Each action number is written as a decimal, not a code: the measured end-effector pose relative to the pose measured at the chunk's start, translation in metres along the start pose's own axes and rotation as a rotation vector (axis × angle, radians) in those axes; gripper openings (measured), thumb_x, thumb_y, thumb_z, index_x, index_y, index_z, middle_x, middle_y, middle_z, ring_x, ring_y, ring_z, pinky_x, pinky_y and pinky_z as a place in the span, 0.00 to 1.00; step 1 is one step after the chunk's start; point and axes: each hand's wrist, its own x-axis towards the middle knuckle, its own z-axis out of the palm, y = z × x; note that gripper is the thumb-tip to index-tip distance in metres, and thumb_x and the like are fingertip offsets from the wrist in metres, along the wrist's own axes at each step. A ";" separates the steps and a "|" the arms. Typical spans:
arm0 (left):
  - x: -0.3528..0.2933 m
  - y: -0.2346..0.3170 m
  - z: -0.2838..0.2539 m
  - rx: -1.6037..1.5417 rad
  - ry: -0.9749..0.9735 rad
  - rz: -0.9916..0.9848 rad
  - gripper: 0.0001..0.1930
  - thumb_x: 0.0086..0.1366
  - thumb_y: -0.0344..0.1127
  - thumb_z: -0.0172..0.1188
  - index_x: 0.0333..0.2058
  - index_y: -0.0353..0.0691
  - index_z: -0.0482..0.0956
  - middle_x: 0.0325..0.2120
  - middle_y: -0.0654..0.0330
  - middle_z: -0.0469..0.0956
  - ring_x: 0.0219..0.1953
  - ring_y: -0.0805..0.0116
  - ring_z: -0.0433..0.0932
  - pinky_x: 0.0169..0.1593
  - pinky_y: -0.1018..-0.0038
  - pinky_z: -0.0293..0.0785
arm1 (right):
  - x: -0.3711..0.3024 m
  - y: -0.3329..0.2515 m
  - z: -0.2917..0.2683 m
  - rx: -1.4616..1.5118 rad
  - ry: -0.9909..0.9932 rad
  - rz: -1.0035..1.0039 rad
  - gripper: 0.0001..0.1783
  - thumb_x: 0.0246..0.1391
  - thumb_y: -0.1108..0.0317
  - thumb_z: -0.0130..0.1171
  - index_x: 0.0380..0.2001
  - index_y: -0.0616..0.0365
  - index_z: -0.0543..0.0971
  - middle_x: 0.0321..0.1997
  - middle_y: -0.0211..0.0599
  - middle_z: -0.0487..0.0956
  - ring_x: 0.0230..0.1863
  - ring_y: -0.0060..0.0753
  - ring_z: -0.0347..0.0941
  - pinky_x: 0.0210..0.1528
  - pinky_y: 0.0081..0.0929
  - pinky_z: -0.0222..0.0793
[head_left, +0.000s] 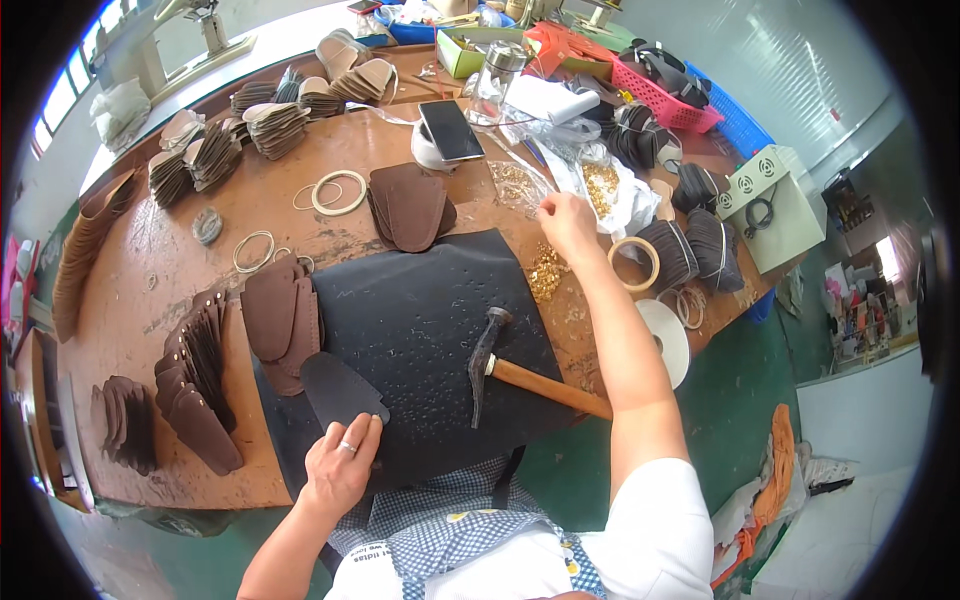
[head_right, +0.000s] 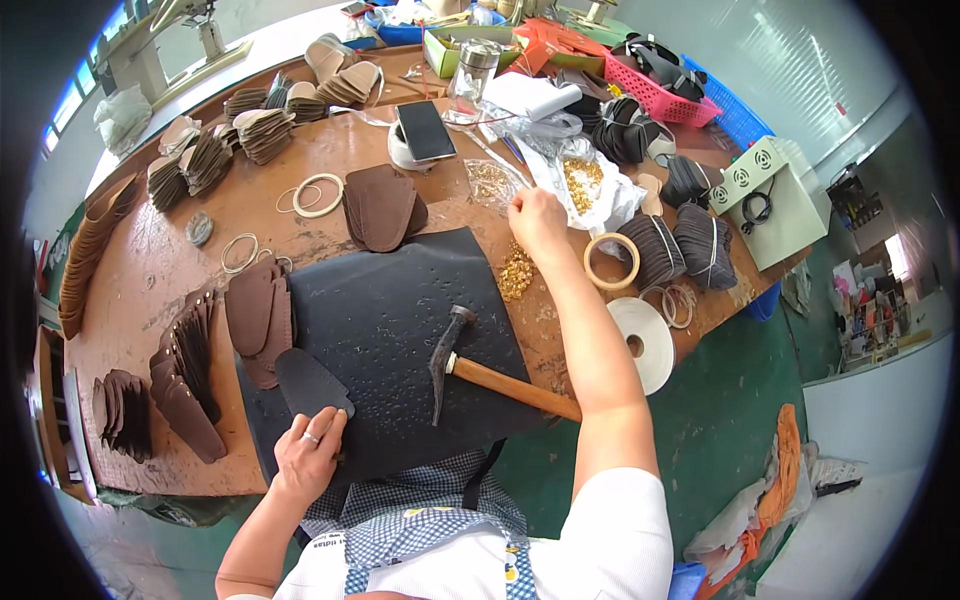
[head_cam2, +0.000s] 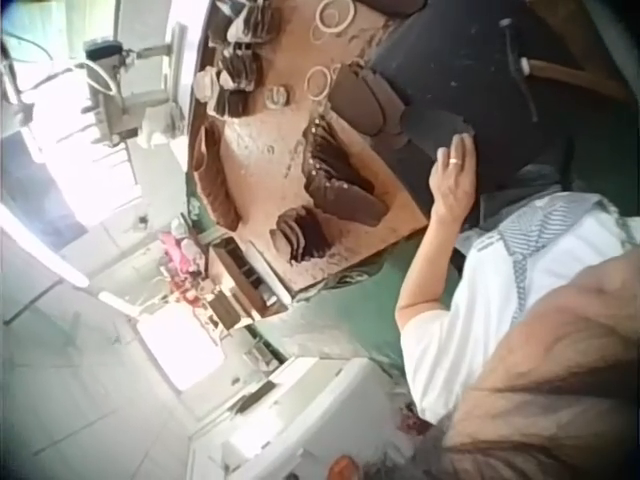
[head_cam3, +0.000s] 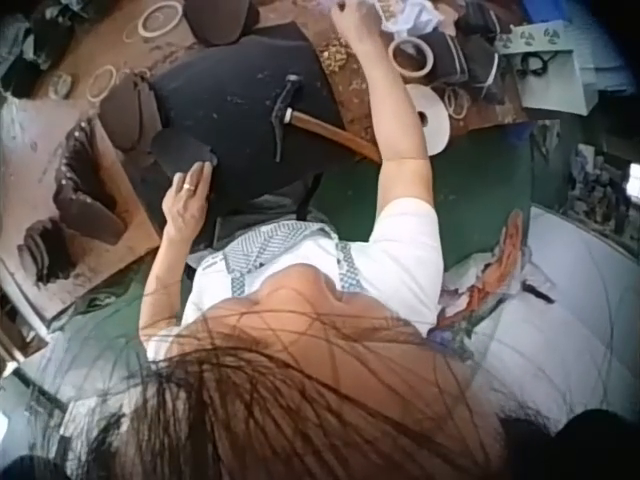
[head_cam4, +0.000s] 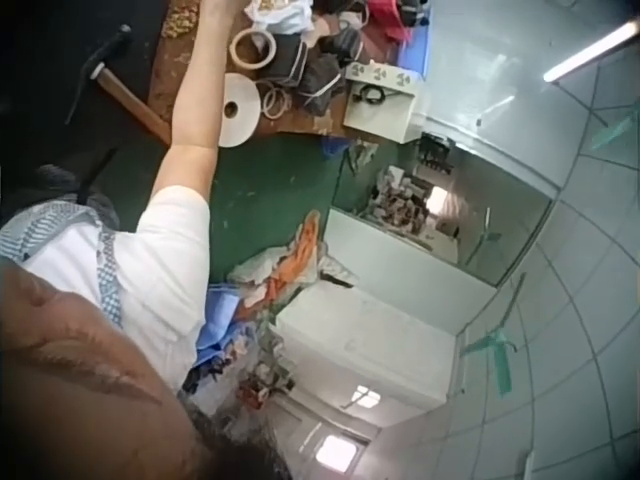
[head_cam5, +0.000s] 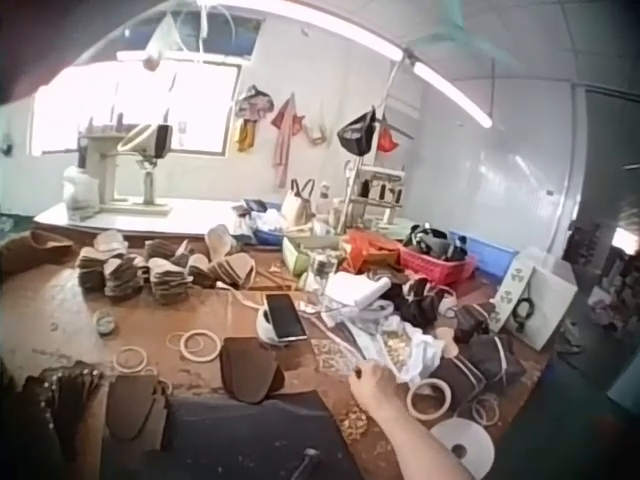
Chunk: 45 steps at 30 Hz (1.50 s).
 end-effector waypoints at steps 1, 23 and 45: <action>0.001 -0.001 0.002 -0.018 0.018 -0.014 0.29 0.42 0.23 0.65 0.49 0.32 0.80 0.47 0.57 0.75 0.35 0.63 0.74 0.35 0.72 0.76 | 0.006 0.008 0.007 -0.045 -0.057 -0.052 0.07 0.52 0.66 0.63 0.28 0.57 0.85 0.33 0.48 0.83 0.38 0.53 0.81 0.43 0.46 0.77; 0.007 0.004 0.002 -0.102 0.063 -0.100 0.28 0.38 0.20 0.68 0.44 0.36 0.82 0.42 0.58 0.78 0.31 0.61 0.75 0.32 0.70 0.76 | 0.051 0.004 0.060 -0.017 -0.207 -0.186 0.18 0.57 0.67 0.61 0.50 0.58 0.77 0.48 0.55 0.75 0.52 0.62 0.74 0.53 0.49 0.73; 0.008 0.002 0.004 -0.124 0.100 -0.089 0.26 0.39 0.19 0.68 0.43 0.36 0.82 0.41 0.57 0.79 0.31 0.61 0.76 0.31 0.70 0.77 | 0.012 0.015 0.022 0.289 -0.215 -0.141 0.03 0.54 0.76 0.63 0.32 0.63 0.82 0.26 0.43 0.84 0.24 0.33 0.83 0.31 0.28 0.77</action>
